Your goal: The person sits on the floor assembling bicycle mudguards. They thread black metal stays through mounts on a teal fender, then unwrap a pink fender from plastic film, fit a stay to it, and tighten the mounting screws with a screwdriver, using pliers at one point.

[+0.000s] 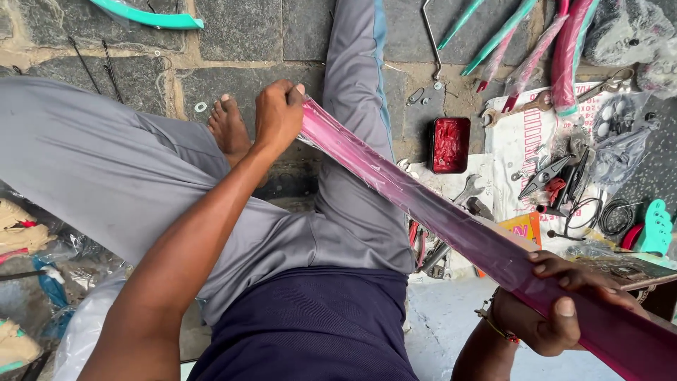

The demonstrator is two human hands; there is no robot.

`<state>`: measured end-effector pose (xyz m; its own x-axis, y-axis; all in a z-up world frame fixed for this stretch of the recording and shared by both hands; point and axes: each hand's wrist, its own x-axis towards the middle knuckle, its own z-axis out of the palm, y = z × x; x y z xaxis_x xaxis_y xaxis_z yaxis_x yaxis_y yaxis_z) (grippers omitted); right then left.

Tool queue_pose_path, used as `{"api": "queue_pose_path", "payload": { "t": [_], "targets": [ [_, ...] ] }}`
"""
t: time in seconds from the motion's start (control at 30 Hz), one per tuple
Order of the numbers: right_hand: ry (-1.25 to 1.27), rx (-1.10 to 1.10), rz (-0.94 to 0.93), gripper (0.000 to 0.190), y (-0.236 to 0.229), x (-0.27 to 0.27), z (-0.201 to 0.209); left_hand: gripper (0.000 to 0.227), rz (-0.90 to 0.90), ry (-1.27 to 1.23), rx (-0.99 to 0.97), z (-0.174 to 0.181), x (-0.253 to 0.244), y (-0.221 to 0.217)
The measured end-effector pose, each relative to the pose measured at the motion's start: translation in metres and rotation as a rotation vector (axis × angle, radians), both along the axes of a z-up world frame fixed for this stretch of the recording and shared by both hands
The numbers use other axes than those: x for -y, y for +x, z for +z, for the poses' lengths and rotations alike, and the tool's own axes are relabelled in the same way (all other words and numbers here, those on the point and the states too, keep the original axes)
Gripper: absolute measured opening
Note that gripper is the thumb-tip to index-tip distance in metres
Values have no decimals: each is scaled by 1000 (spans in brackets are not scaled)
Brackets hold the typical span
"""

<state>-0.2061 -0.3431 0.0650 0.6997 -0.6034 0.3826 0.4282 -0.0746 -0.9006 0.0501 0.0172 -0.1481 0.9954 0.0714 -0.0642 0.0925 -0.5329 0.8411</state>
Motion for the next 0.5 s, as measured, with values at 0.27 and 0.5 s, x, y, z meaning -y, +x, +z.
{"api": "queue_pose_path", "payload": {
  "t": [0.27, 0.5],
  "targets": [
    [119, 74, -89, 58, 1, -22, -17, 17, 130, -655, -442, 40, 0, 5],
    [1, -19, 19, 46, -7, -31, -14, 15, -93, 81, 45, 29, -7, 34]
  ]
}}
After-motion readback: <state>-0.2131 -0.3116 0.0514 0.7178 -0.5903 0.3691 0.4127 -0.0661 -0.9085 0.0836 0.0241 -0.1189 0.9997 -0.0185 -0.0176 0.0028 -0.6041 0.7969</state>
